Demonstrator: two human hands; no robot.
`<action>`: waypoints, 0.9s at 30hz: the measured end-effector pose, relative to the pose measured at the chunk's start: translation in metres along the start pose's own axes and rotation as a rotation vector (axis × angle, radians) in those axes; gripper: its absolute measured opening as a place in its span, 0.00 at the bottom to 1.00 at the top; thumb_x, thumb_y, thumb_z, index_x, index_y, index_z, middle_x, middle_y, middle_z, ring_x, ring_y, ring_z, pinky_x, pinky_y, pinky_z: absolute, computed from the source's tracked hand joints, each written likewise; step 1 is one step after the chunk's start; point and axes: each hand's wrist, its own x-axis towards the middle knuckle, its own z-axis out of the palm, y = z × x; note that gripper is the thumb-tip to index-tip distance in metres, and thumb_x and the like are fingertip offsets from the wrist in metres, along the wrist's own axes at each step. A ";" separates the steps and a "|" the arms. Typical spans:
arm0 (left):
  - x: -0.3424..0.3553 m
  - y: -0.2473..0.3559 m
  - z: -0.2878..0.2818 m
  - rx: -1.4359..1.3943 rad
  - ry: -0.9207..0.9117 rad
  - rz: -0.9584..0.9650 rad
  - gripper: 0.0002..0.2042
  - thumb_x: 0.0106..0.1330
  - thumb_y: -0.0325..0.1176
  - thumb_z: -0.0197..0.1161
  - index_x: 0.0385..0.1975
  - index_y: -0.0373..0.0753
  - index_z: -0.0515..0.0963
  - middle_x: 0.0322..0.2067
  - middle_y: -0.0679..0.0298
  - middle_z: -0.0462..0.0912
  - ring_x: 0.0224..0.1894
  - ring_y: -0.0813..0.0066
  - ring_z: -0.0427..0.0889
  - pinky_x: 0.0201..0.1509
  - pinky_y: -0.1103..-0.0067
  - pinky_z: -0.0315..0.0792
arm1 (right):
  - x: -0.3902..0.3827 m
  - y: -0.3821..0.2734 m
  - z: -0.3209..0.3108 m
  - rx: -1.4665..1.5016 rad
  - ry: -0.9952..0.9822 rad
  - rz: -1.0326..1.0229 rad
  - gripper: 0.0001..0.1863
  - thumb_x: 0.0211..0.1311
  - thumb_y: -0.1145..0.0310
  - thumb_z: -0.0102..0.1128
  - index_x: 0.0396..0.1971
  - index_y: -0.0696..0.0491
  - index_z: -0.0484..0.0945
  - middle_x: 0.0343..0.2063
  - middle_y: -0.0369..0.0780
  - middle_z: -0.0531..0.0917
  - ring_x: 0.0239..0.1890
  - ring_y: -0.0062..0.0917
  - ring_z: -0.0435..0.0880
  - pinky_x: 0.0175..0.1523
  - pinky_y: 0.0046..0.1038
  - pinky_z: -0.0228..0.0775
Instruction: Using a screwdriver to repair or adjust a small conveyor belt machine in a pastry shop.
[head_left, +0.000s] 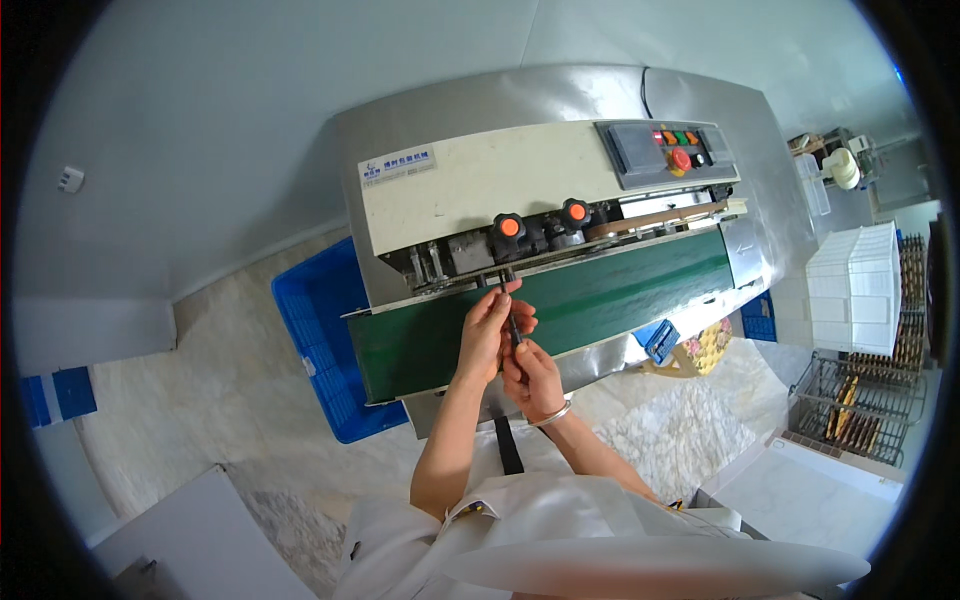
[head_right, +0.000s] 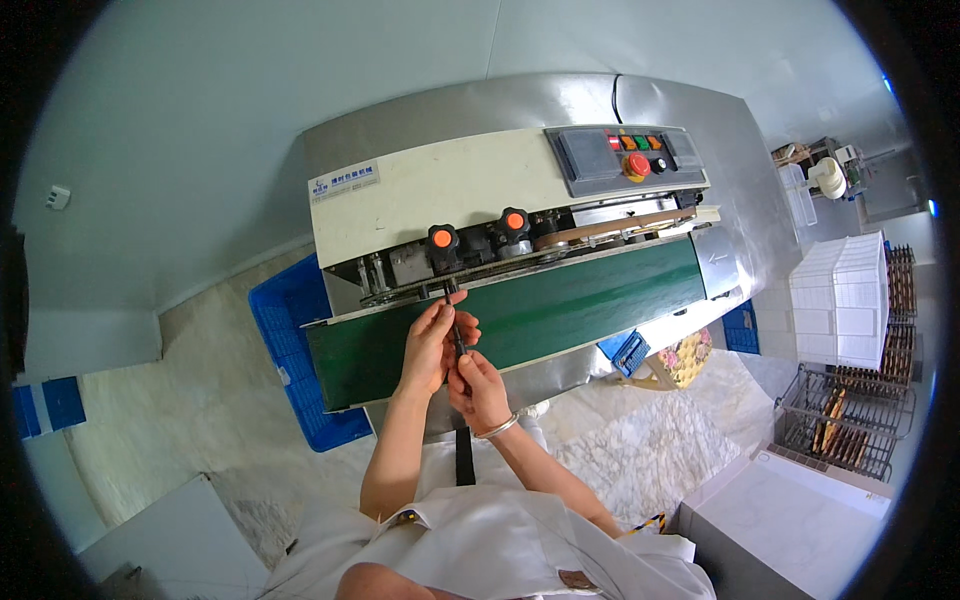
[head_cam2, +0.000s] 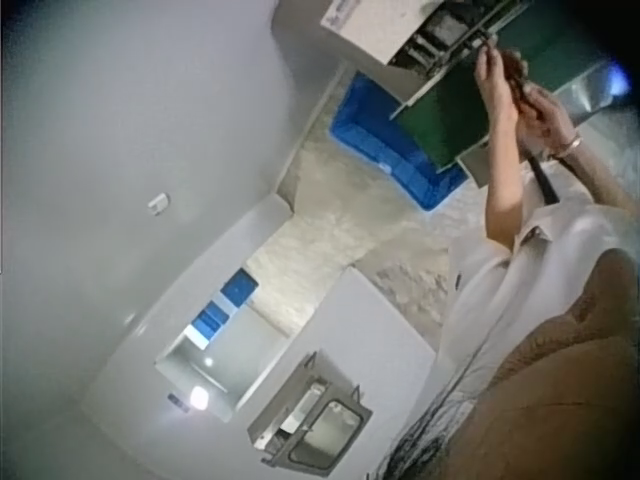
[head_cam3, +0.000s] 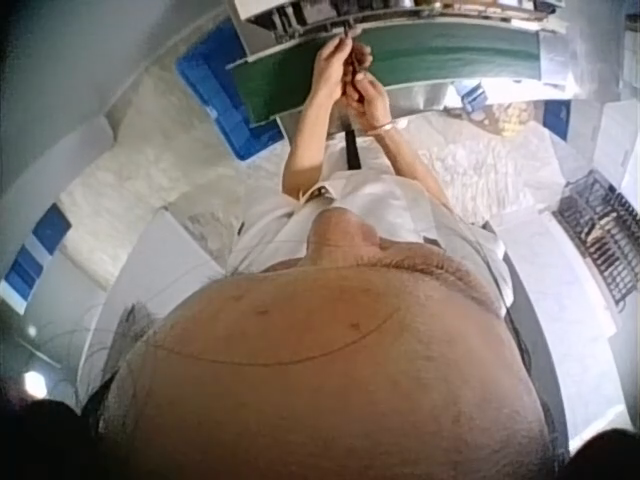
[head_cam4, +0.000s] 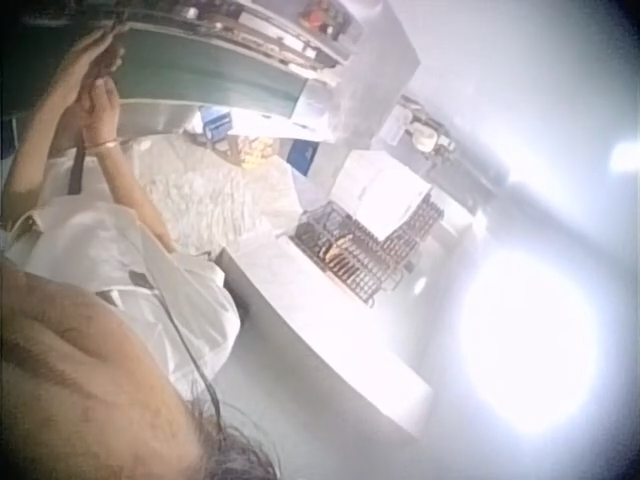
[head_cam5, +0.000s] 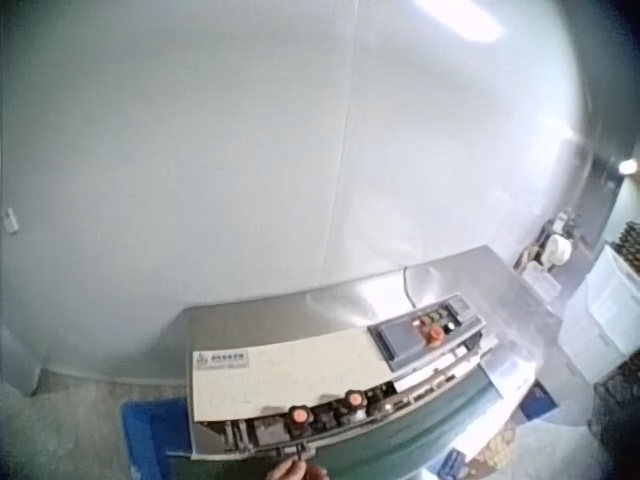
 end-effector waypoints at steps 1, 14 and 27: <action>-0.001 0.000 0.000 0.011 0.007 -0.008 0.15 0.70 0.35 0.50 0.52 0.35 0.69 0.29 0.61 0.79 0.28 0.75 0.79 0.35 0.80 0.76 | 0.002 0.004 0.001 -0.055 0.062 -0.034 0.08 0.69 0.63 0.46 0.36 0.52 0.67 0.15 0.31 0.66 0.09 0.13 0.57 0.14 0.15 0.46; 0.005 -0.001 0.000 -0.108 -0.026 -0.022 0.10 0.70 0.36 0.50 0.42 0.36 0.70 0.25 0.63 0.76 0.26 0.75 0.78 0.27 0.82 0.73 | -0.001 0.001 0.006 -0.461 0.203 -0.291 0.14 0.67 0.60 0.49 0.41 0.56 0.67 0.15 0.35 0.71 0.08 0.18 0.64 0.13 0.18 0.55; 0.007 -0.008 0.005 -0.117 0.041 -0.003 0.12 0.69 0.36 0.51 0.45 0.34 0.71 0.26 0.64 0.77 0.27 0.76 0.77 0.33 0.79 0.74 | 0.010 0.014 -0.008 -0.521 0.191 -0.430 0.11 0.63 0.64 0.54 0.40 0.55 0.71 0.16 0.36 0.74 0.09 0.17 0.64 0.14 0.19 0.54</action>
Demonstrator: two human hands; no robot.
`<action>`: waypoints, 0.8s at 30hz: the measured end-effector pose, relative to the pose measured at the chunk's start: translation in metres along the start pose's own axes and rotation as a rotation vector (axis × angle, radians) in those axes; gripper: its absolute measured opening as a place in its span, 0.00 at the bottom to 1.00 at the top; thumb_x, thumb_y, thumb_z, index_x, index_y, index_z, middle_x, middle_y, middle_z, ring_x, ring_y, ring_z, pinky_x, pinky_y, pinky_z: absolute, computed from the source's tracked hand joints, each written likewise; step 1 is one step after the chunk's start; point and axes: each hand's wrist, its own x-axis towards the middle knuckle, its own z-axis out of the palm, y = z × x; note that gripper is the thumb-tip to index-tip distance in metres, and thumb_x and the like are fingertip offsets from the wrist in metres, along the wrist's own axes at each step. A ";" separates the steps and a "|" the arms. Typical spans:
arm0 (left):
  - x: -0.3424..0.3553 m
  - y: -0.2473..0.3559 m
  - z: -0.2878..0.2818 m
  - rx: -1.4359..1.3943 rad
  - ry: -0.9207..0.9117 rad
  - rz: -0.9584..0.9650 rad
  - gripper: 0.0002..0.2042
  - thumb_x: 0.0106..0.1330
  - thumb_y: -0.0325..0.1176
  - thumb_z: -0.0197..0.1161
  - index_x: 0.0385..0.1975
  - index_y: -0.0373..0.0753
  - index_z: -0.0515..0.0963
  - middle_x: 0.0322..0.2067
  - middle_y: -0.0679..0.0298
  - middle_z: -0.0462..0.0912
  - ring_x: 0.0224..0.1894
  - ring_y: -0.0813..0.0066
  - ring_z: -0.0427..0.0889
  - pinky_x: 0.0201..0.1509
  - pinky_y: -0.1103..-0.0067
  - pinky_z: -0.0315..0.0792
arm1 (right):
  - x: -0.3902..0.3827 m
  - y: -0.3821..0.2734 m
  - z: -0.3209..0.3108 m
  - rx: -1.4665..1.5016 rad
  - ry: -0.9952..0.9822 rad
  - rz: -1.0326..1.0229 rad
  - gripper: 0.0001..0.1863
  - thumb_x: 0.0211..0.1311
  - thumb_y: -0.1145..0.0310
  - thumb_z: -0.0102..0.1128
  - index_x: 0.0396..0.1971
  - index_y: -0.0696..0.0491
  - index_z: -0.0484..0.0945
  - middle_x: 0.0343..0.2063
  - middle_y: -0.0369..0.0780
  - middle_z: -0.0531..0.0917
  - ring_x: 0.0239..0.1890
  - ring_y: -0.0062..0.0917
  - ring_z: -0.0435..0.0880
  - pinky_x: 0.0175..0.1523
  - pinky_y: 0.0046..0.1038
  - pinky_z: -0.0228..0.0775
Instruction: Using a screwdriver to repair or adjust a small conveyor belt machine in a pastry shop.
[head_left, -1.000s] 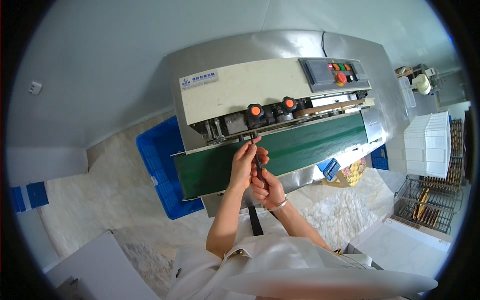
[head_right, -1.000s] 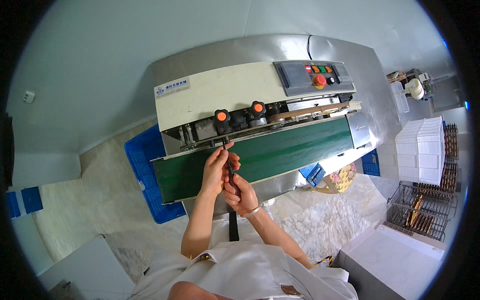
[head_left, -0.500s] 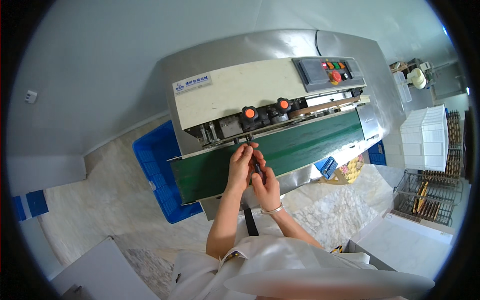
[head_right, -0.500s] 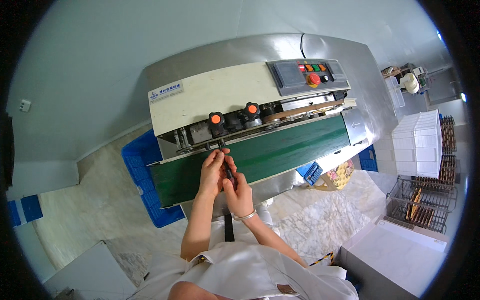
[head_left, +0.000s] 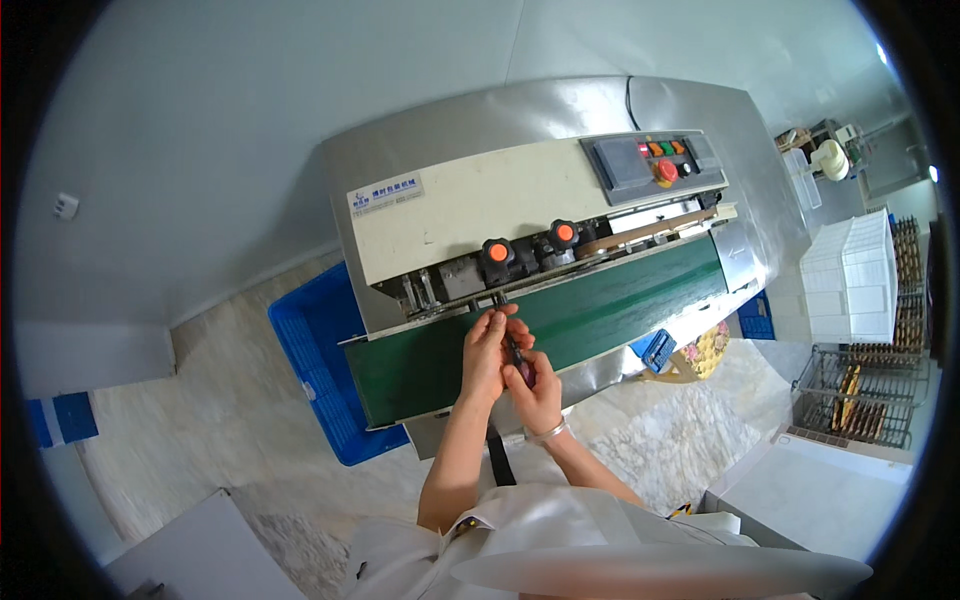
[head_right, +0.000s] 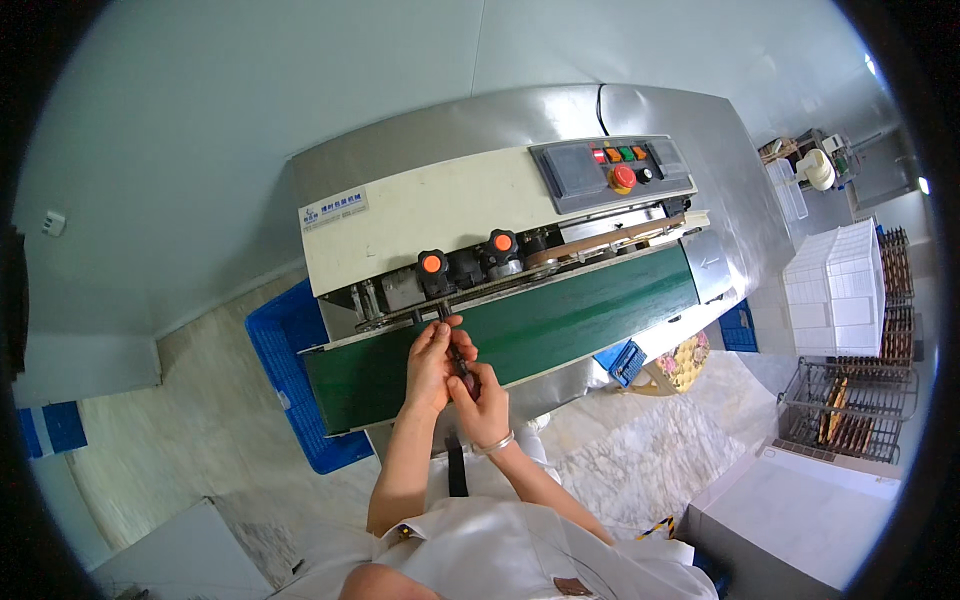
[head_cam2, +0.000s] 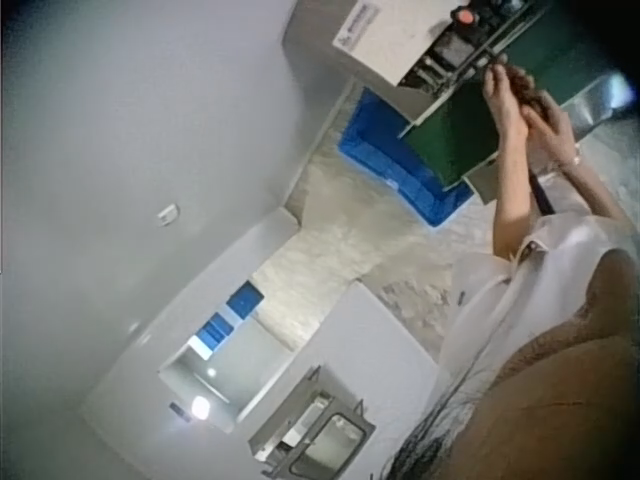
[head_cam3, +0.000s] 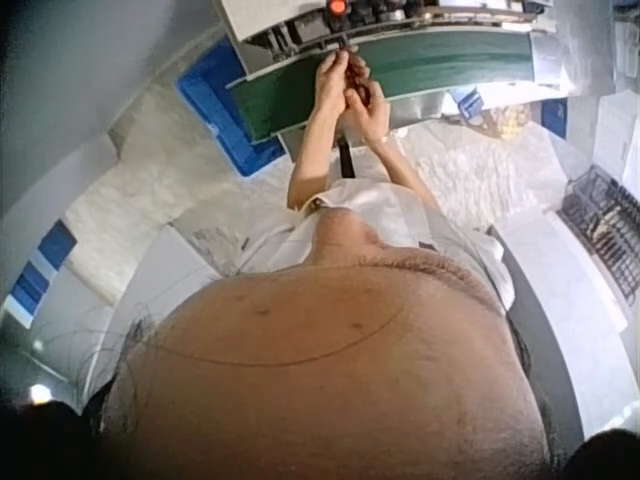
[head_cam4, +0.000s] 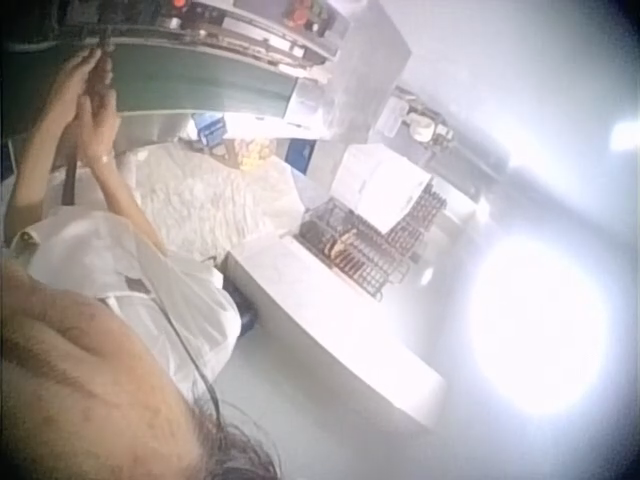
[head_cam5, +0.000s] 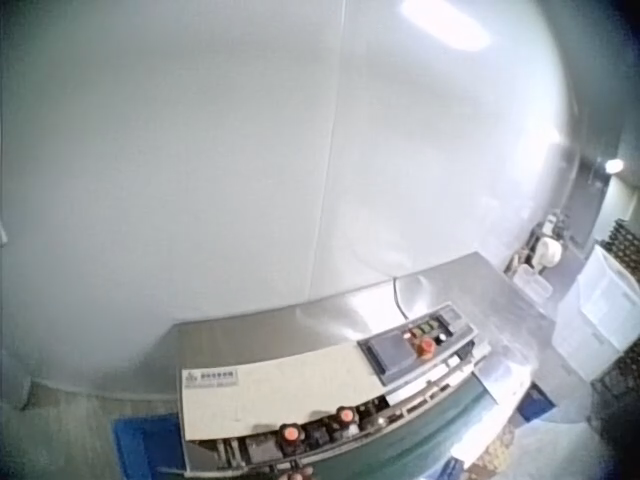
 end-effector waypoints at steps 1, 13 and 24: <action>0.000 0.001 -0.002 -0.045 0.012 -0.033 0.12 0.69 0.36 0.51 0.45 0.34 0.71 0.26 0.64 0.77 0.27 0.76 0.77 0.33 0.79 0.74 | -0.001 -0.010 0.004 0.004 -0.001 -0.002 0.11 0.63 0.65 0.55 0.40 0.55 0.71 0.17 0.36 0.74 0.09 0.16 0.64 0.14 0.19 0.54; -0.010 -0.001 0.002 0.096 0.006 0.011 0.13 0.71 0.37 0.47 0.46 0.34 0.71 0.28 0.62 0.77 0.31 0.71 0.80 0.38 0.76 0.76 | -0.008 0.008 -0.009 -0.634 0.102 -0.370 0.17 0.61 0.61 0.56 0.43 0.57 0.68 0.17 0.37 0.74 0.11 0.24 0.69 0.18 0.26 0.65; -0.005 0.004 0.001 -0.002 -0.077 -0.043 0.14 0.70 0.38 0.49 0.46 0.34 0.71 0.30 0.62 0.78 0.33 0.70 0.80 0.39 0.75 0.76 | -0.019 -0.024 -0.015 0.480 -0.130 0.442 0.13 0.68 0.57 0.48 0.42 0.52 0.66 0.20 0.36 0.73 0.10 0.14 0.61 0.14 0.16 0.54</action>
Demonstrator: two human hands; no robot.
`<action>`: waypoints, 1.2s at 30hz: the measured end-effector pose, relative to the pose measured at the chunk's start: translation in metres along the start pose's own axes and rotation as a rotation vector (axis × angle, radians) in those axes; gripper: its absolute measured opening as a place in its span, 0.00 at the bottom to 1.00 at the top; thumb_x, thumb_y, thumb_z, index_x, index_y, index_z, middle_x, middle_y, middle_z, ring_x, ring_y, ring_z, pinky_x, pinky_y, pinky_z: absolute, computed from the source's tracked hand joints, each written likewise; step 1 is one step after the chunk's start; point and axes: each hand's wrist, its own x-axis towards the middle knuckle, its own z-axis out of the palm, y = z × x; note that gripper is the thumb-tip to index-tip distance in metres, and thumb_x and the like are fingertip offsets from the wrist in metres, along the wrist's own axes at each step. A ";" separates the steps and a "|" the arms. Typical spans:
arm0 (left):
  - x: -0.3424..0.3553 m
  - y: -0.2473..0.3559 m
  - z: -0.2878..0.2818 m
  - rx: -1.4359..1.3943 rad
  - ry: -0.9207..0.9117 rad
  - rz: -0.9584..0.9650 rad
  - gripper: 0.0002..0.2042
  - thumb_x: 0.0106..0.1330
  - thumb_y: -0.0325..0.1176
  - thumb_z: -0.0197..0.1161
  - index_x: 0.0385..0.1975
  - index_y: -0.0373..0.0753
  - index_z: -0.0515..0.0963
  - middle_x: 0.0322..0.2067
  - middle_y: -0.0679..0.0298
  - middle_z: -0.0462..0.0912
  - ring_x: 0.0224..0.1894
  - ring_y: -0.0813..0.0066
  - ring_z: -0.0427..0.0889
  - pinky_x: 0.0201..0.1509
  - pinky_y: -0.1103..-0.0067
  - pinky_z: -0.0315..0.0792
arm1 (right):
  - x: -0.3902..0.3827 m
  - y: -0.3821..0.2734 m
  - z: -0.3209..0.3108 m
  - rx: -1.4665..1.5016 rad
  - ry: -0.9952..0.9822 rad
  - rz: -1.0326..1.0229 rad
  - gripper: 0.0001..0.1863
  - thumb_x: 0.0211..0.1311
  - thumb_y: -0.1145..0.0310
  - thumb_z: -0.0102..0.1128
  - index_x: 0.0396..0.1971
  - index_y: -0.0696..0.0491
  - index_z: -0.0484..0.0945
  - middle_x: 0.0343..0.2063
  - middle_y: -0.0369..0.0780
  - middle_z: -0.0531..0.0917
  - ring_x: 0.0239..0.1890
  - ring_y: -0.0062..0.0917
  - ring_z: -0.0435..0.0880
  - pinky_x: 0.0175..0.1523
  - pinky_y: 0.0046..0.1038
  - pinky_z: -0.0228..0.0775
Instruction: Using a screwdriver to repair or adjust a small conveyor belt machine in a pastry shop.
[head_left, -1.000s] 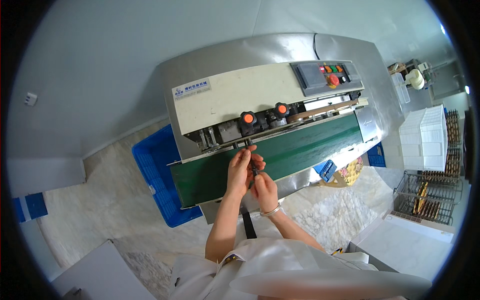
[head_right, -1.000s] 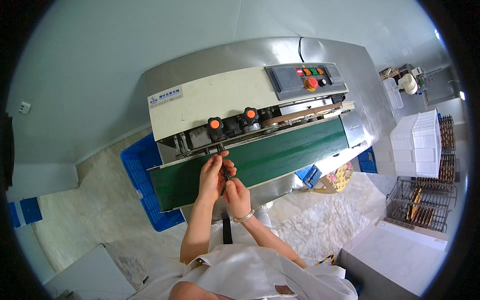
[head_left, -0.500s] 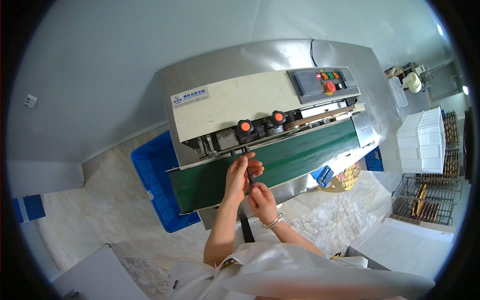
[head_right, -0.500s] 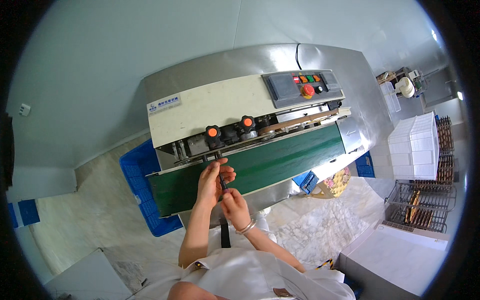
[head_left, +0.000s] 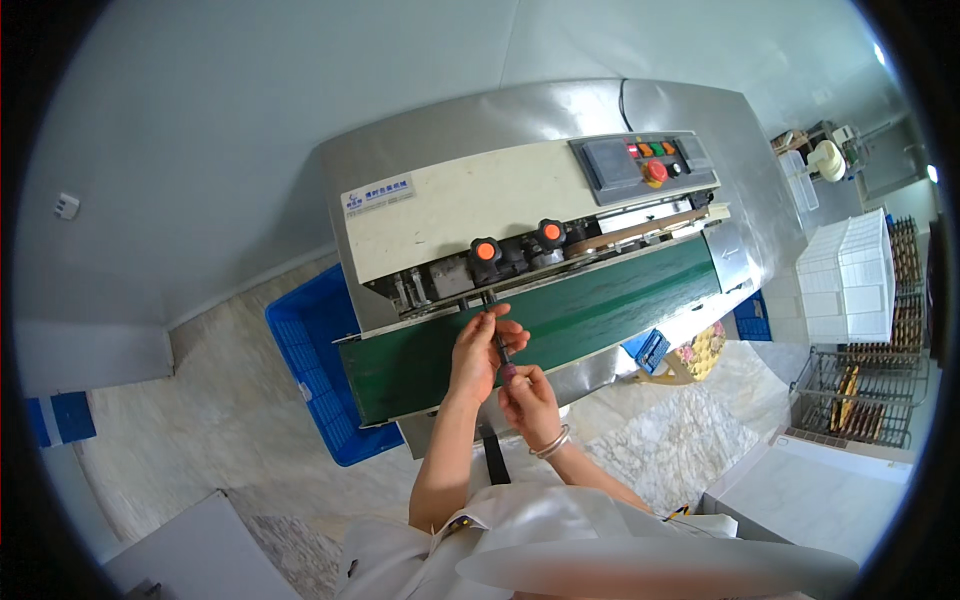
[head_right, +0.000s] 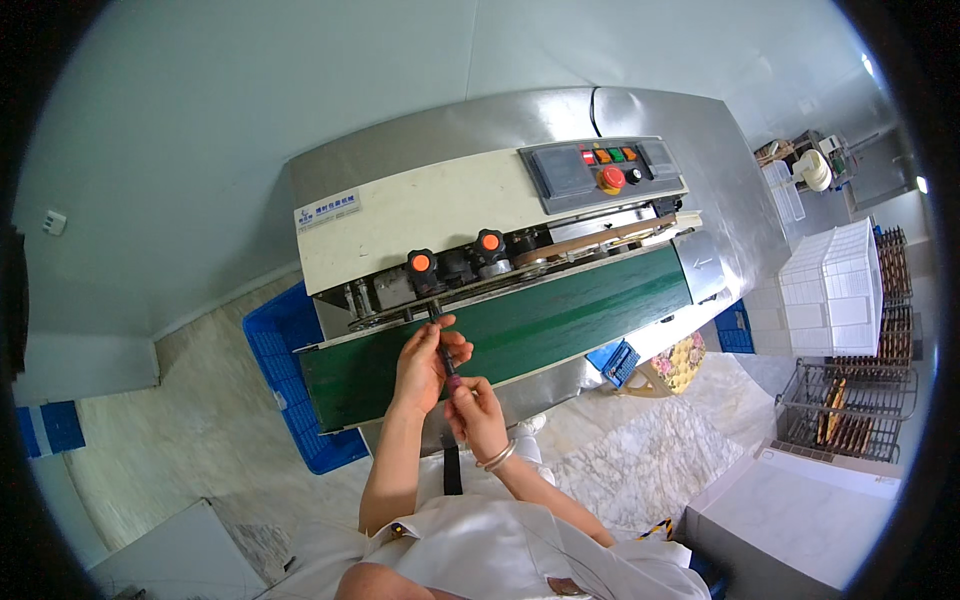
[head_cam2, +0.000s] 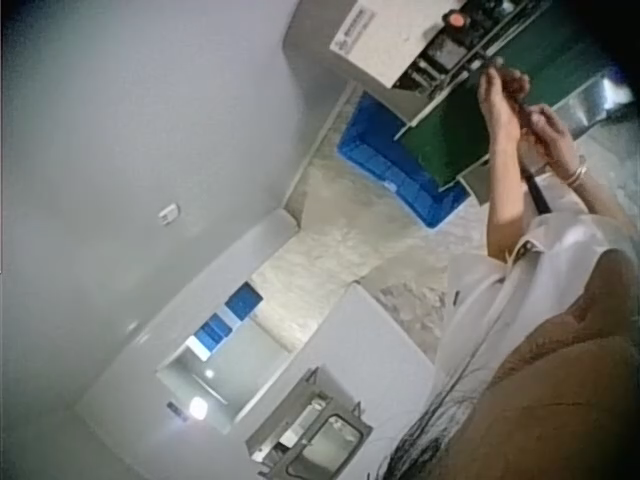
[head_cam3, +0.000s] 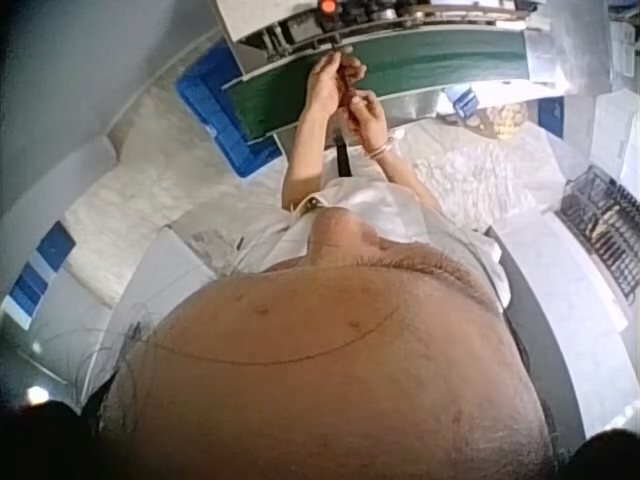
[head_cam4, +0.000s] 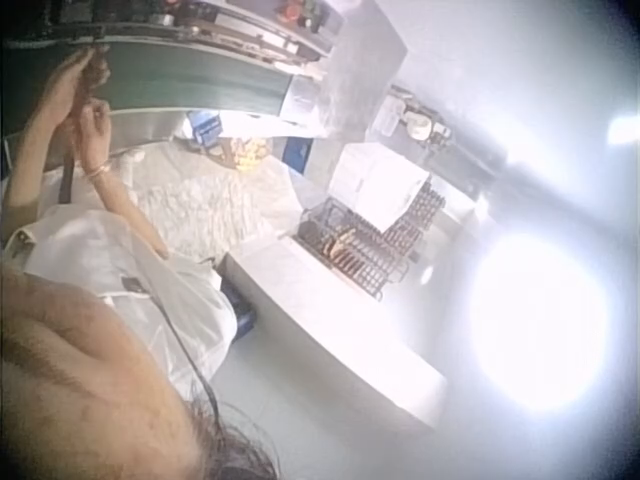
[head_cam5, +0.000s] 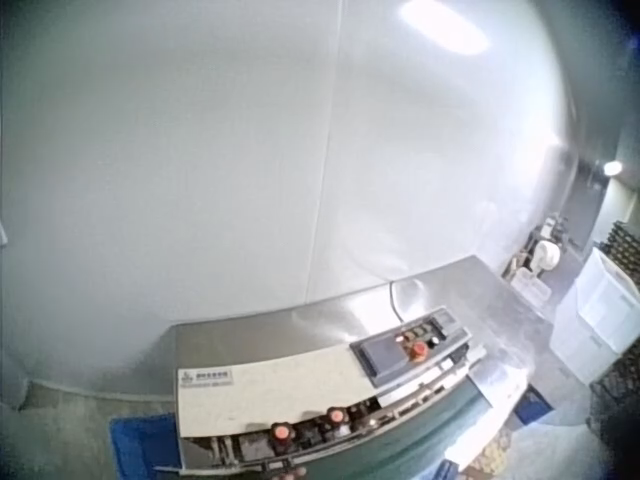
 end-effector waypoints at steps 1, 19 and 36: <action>0.001 0.001 0.000 -0.017 0.030 0.004 0.14 0.70 0.38 0.49 0.46 0.34 0.71 0.31 0.61 0.79 0.34 0.70 0.81 0.40 0.75 0.76 | 0.000 0.008 0.003 -0.235 0.051 -0.181 0.12 0.66 0.62 0.51 0.42 0.53 0.66 0.21 0.36 0.73 0.12 0.13 0.62 0.15 0.16 0.55; 0.019 0.002 0.002 -0.032 0.147 0.003 0.14 0.64 0.43 0.59 0.37 0.38 0.77 0.30 0.64 0.81 0.33 0.75 0.80 0.39 0.80 0.76 | 0.008 0.017 0.018 -0.151 0.202 -0.182 0.08 0.69 0.61 0.46 0.35 0.50 0.67 0.22 0.33 0.70 0.20 0.15 0.66 0.20 0.16 0.53; 0.021 -0.002 -0.003 -0.013 0.158 0.037 0.15 0.63 0.44 0.61 0.36 0.35 0.77 0.22 0.69 0.76 0.26 0.81 0.76 0.33 0.83 0.72 | 0.022 0.008 0.019 -0.789 0.325 -0.574 0.07 0.63 0.69 0.54 0.33 0.58 0.69 0.20 0.33 0.74 0.19 0.16 0.71 0.24 0.18 0.61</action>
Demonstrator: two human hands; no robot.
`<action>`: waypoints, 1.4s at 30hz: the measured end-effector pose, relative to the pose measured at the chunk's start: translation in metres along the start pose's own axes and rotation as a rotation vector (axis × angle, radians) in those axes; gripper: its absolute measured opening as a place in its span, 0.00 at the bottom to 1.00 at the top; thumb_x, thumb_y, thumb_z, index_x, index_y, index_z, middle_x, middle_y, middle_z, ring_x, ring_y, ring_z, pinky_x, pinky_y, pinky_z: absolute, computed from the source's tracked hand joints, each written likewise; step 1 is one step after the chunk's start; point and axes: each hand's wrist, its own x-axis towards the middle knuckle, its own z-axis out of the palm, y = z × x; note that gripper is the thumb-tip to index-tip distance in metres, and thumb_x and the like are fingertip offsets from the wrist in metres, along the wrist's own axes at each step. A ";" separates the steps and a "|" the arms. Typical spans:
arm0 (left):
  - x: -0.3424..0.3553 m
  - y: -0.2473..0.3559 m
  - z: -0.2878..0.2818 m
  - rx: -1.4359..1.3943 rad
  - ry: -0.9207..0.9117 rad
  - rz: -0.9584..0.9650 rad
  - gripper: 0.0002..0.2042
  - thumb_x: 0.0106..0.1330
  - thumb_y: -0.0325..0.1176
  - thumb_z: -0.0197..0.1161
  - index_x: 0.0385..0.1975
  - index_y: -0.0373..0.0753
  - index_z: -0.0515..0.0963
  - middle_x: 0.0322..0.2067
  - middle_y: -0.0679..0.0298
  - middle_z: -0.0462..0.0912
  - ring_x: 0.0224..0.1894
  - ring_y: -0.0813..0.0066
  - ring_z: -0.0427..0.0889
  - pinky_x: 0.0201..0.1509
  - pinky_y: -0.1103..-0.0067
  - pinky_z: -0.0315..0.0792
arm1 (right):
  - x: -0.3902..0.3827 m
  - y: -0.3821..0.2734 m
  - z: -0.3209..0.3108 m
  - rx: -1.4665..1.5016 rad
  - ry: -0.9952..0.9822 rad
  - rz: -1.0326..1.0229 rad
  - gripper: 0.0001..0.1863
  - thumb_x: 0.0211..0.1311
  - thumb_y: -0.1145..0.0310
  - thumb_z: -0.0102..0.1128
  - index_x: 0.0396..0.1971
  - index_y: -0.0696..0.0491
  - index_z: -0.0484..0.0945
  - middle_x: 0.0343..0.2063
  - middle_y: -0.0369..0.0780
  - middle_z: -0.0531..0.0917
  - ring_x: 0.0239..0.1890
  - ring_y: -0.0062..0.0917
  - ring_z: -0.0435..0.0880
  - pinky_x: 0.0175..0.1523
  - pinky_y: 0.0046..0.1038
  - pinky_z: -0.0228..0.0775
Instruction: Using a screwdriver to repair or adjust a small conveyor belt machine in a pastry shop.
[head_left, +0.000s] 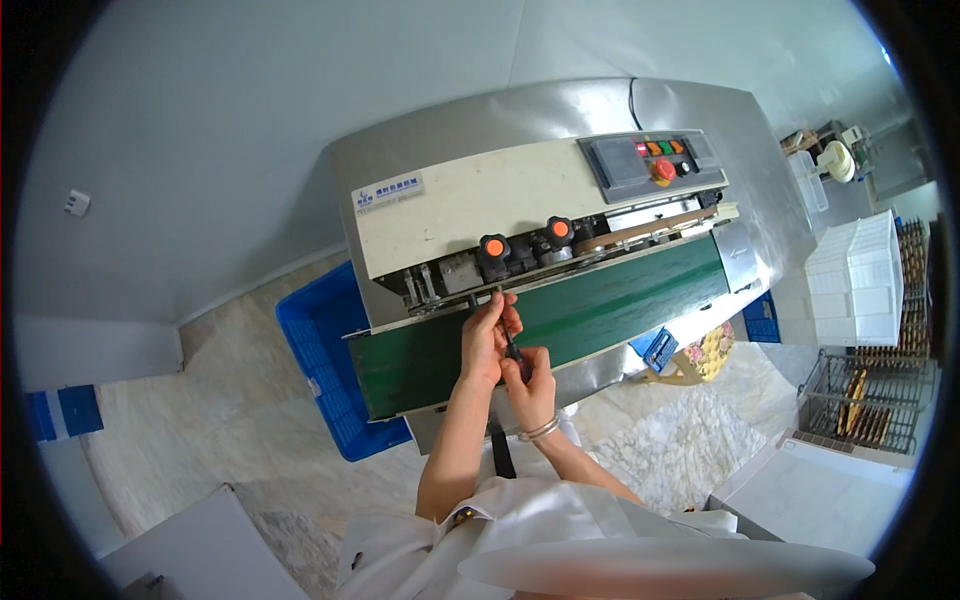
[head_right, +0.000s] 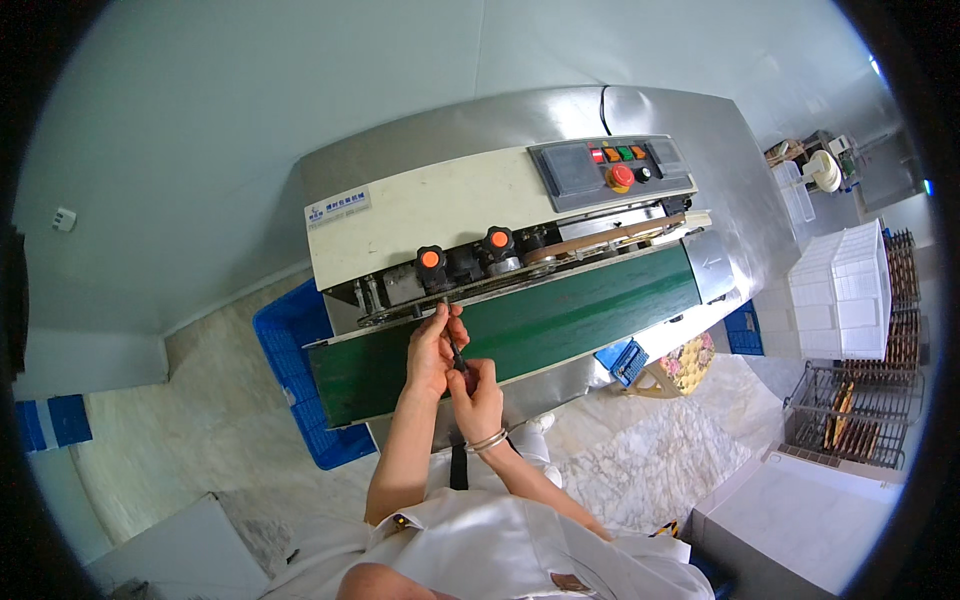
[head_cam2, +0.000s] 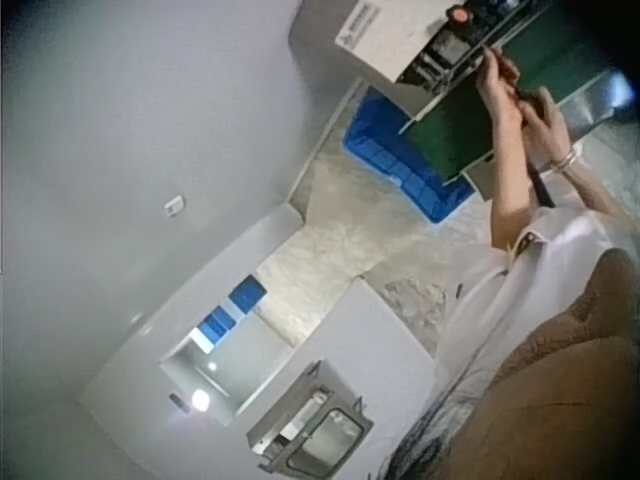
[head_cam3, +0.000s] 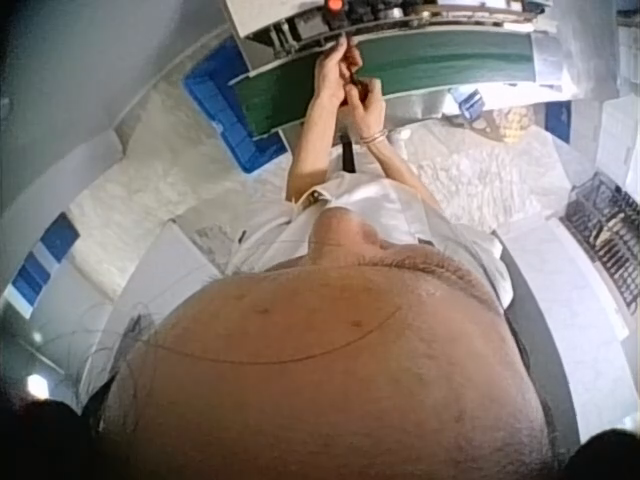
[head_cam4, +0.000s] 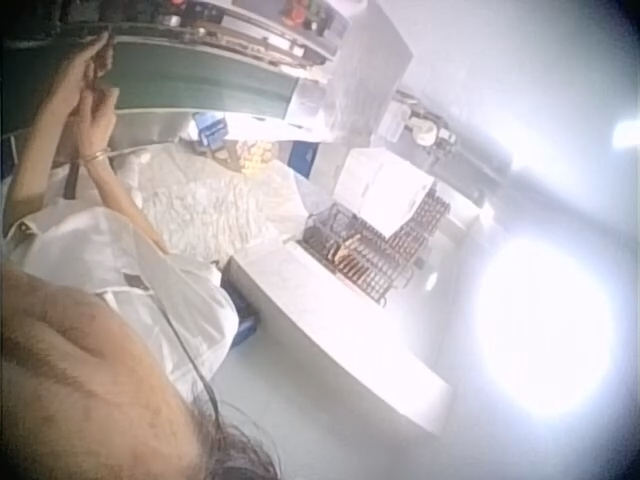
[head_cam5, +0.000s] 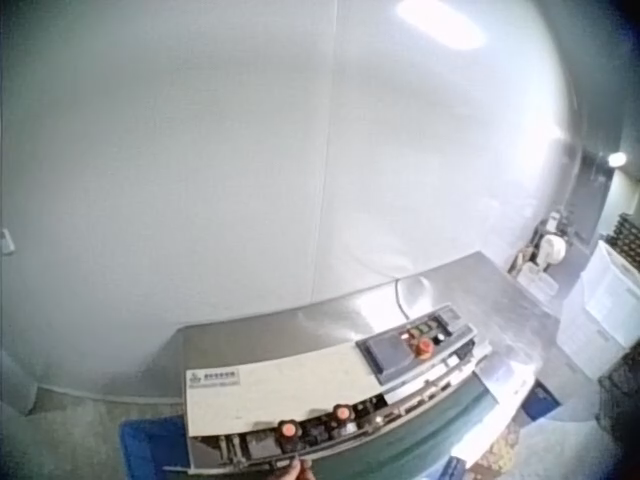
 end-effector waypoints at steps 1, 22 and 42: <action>0.000 0.000 -0.002 0.004 -0.026 -0.001 0.16 0.63 0.44 0.61 0.36 0.35 0.77 0.22 0.69 0.75 0.25 0.81 0.75 0.32 0.83 0.71 | 0.000 -0.005 -0.001 -0.213 0.049 -0.097 0.08 0.62 0.70 0.55 0.33 0.58 0.68 0.21 0.33 0.75 0.21 0.17 0.73 0.26 0.19 0.63; -0.005 0.004 0.002 0.052 0.051 -0.043 0.18 0.64 0.44 0.60 0.39 0.33 0.77 0.16 0.72 0.68 0.20 0.85 0.65 0.27 0.86 0.61 | 0.007 -0.004 -0.004 0.701 -0.201 0.512 0.08 0.66 0.63 0.49 0.38 0.52 0.68 0.27 0.34 0.75 0.23 0.17 0.74 0.21 0.19 0.62; -0.005 -0.004 0.010 0.029 0.094 -0.006 0.18 0.64 0.45 0.60 0.42 0.35 0.76 0.18 0.73 0.71 0.21 0.86 0.68 0.29 0.85 0.65 | -0.014 -0.001 -0.022 0.562 -0.298 0.464 0.11 0.67 0.59 0.51 0.35 0.50 0.63 0.21 0.34 0.71 0.13 0.14 0.61 0.16 0.15 0.48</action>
